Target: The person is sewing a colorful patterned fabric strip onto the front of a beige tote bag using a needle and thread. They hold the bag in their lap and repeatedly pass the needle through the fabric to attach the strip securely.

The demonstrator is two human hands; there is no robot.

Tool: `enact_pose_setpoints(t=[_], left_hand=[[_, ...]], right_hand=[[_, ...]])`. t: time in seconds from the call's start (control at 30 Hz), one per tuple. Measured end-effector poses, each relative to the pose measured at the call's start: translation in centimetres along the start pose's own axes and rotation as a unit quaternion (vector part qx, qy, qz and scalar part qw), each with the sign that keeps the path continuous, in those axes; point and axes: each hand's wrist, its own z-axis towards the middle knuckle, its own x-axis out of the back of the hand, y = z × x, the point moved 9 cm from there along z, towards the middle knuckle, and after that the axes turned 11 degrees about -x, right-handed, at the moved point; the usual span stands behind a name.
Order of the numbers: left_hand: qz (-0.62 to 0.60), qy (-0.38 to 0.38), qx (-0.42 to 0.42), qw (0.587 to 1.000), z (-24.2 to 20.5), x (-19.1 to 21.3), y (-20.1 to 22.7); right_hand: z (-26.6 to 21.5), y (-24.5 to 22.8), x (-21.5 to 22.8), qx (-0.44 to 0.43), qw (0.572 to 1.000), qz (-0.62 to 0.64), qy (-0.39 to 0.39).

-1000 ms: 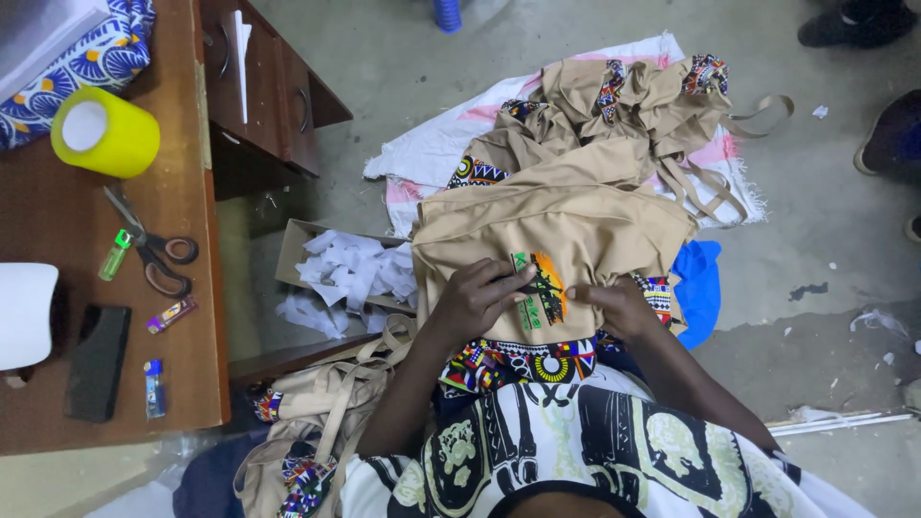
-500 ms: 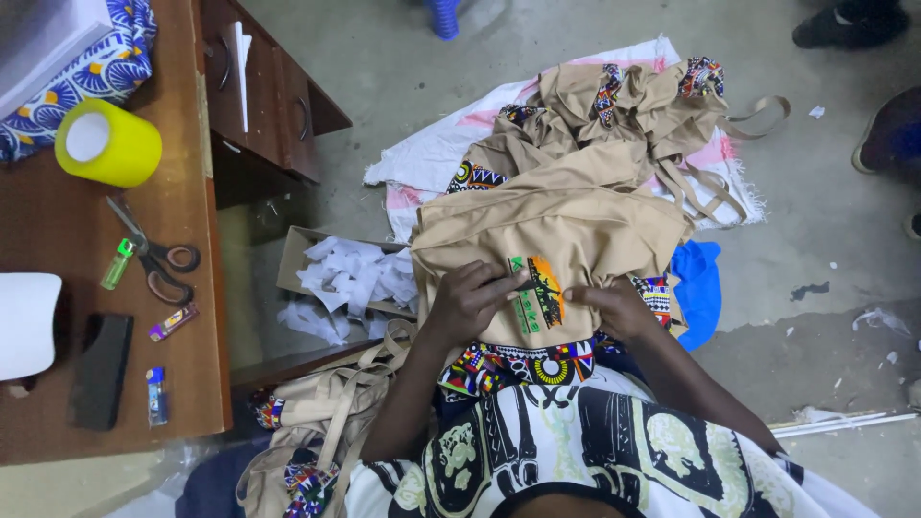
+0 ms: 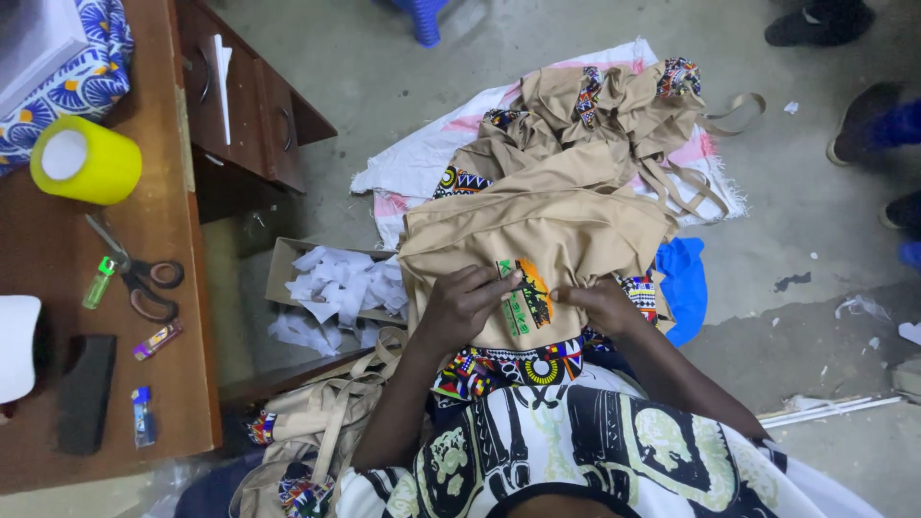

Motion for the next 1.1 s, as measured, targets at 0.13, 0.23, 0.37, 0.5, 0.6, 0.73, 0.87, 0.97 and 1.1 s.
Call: enact_pose_setpoints(t=[0.13, 0.23, 0.37, 0.5, 0.6, 0.73, 0.87, 0.97, 1.1], left_hand=[[-0.019, 0.012, 0.008, 1.0, -1.2, -0.9, -0.6], [-0.009, 0.021, 0.019, 1.0, -1.9, -1.0, -0.9], [0.032, 0.053, 0.028, 0.998, -1.8, -0.8, -0.6], [0.03, 0.063, 0.032, 0.997, -2.7, -1.5, -1.0], [0.048, 0.059, 0.025, 0.997, -1.8, -1.5, -0.4], [0.06, 0.05, 0.025, 0.997, -1.3, -1.5, 0.1], [0.033, 0.047, 0.063, 0.996, -0.8, -1.3, 0.9], [-0.063, -0.026, 0.237, 0.969, -1.7, -3.0, 0.7], [-0.293, -0.117, 0.2, 0.928, -2.3, -5.6, 5.2]], right_hand=[[-1.5, -2.2, -4.5, 0.002, 1.0, 0.015, -0.004], [-1.3, -1.8, -4.4, -0.008, 1.0, 0.025, -0.001], [1.9, 3.1, 3.6, -0.003, 0.999, 0.028, 0.021], [2.5, 5.0, 5.6, -0.022, 0.999, 0.018, 0.04], [4.8, 7.4, 8.9, -0.023, 0.999, 0.008, 0.029], [3.1, 3.8, 3.8, -0.018, 1.0, 0.025, 0.002], [5.2, 8.2, 8.6, -0.03, 0.999, 0.02, -0.029], [1.6, 0.7, -1.2, -0.084, 0.996, -0.025, -0.03], [-3.7, -4.4, -8.9, -0.117, 0.992, 0.007, -0.044]])
